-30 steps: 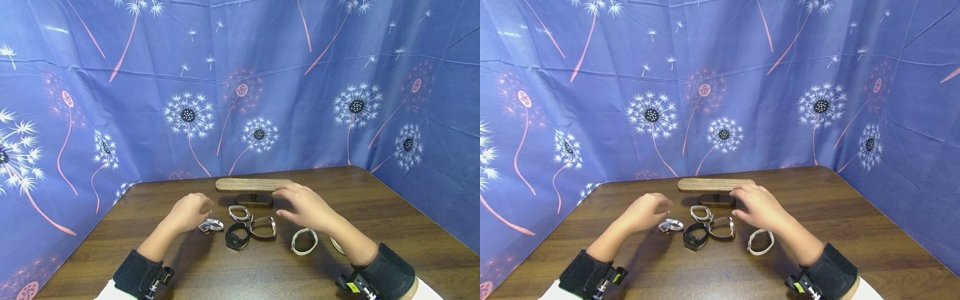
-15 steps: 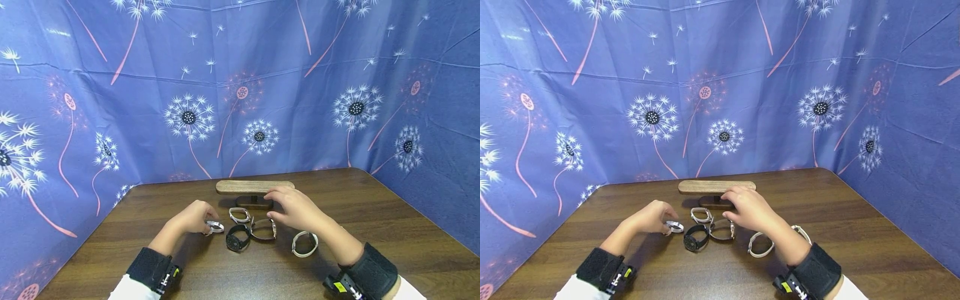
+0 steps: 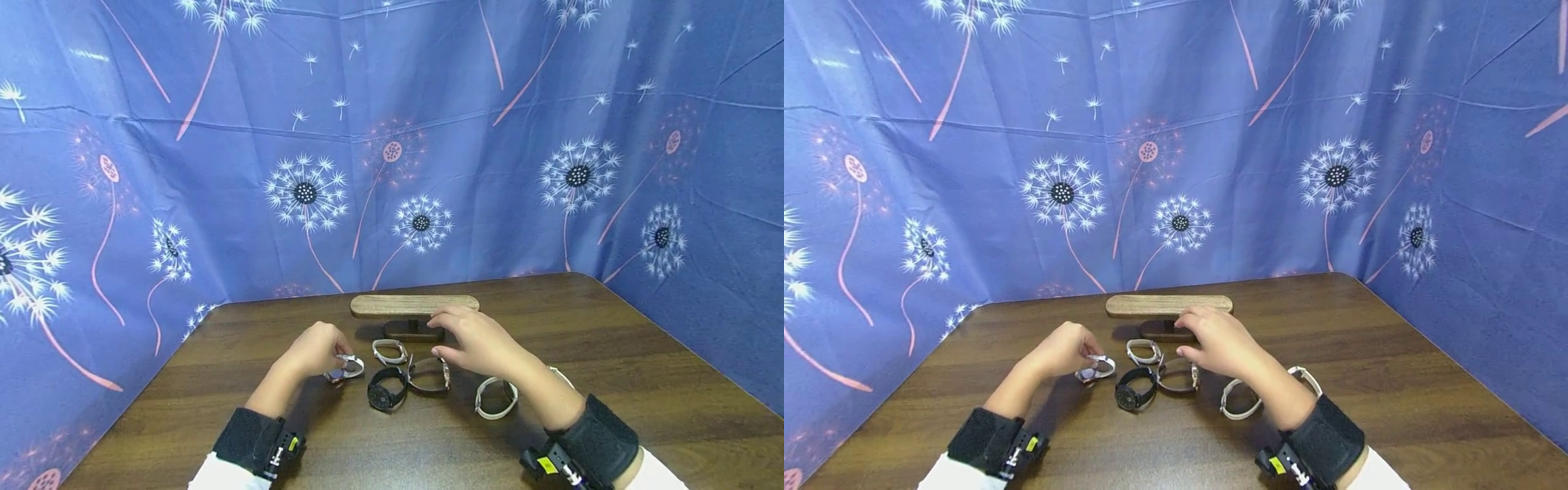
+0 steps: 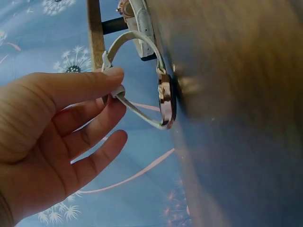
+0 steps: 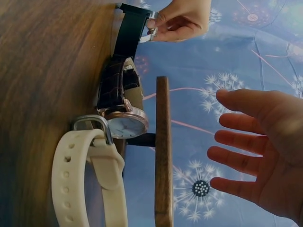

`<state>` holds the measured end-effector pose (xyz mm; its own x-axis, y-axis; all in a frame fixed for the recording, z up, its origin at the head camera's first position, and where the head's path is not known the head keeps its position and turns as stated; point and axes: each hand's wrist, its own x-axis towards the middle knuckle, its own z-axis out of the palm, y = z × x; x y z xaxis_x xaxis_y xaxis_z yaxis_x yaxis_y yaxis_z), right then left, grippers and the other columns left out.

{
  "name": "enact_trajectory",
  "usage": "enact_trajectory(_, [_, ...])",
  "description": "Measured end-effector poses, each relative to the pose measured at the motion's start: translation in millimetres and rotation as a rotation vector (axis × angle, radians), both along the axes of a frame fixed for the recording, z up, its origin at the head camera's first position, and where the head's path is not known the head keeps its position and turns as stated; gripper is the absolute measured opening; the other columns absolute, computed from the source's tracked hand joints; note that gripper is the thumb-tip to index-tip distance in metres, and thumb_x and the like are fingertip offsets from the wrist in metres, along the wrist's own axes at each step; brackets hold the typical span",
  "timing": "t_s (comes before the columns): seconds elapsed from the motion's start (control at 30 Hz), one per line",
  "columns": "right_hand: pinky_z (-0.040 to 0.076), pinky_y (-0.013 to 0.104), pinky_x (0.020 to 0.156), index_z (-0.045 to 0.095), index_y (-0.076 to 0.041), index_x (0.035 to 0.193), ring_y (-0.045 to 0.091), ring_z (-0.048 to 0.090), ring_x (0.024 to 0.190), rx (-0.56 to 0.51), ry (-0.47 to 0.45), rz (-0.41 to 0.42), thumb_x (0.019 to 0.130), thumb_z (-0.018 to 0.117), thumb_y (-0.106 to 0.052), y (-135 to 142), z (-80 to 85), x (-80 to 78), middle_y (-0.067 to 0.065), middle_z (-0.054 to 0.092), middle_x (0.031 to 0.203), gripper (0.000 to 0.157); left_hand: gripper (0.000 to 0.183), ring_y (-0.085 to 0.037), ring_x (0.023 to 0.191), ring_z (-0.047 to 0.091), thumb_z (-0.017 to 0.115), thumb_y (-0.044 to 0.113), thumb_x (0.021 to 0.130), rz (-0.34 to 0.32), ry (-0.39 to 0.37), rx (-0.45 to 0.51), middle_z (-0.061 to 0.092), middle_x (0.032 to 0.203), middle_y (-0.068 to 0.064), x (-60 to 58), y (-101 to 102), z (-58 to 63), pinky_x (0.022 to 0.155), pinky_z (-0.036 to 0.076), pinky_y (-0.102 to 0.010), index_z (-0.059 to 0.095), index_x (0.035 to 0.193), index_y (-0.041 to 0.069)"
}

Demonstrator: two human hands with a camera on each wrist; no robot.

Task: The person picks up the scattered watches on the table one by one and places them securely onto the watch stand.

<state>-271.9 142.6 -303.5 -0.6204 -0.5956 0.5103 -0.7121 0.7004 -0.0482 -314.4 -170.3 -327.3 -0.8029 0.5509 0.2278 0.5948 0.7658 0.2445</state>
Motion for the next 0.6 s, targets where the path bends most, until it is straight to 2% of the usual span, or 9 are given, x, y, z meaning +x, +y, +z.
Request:
enact_trajectory(0.2, [0.049,0.048,0.092,0.067,-0.005,0.113,0.03,0.06,0.112,-0.016,-0.033,-0.014,0.084,0.077,-0.024,4,1.8,0.0,0.01,0.065,0.118,0.036,0.01,-0.009,0.07,0.064,0.077,0.001,0.078,0.029,0.049,0.072,0.071,0.077,0.004,4.2,-4,5.3,0.064,0.054,-0.028,0.078,0.083,0.01])
enact_trajectory(0.37, [0.049,0.048,0.093,0.067,-0.004,0.114,0.03,0.059,0.113,-0.03,-0.044,-0.001,0.085,0.076,-0.023,6,2.3,0.1,0.009,0.065,0.117,0.035,0.008,-0.007,0.067,0.063,0.074,0.002,0.08,0.046,0.077,0.183,0.069,0.074,0.004,8.4,-4,12.4,0.06,0.053,-0.025,0.077,0.086,0.007])
enact_trajectory(0.6, [0.048,0.047,0.094,0.067,-0.004,0.112,0.029,0.059,0.112,-0.045,-0.01,0.028,0.085,0.076,-0.022,7,5.2,1.9,0.009,0.065,0.115,0.034,0.007,-0.005,0.059,0.06,0.074,0.006,0.082,0.036,0.133,0.379,0.069,0.071,0.005,16.2,10,27.4,0.051,0.049,-0.023,0.076,0.089,0.005])
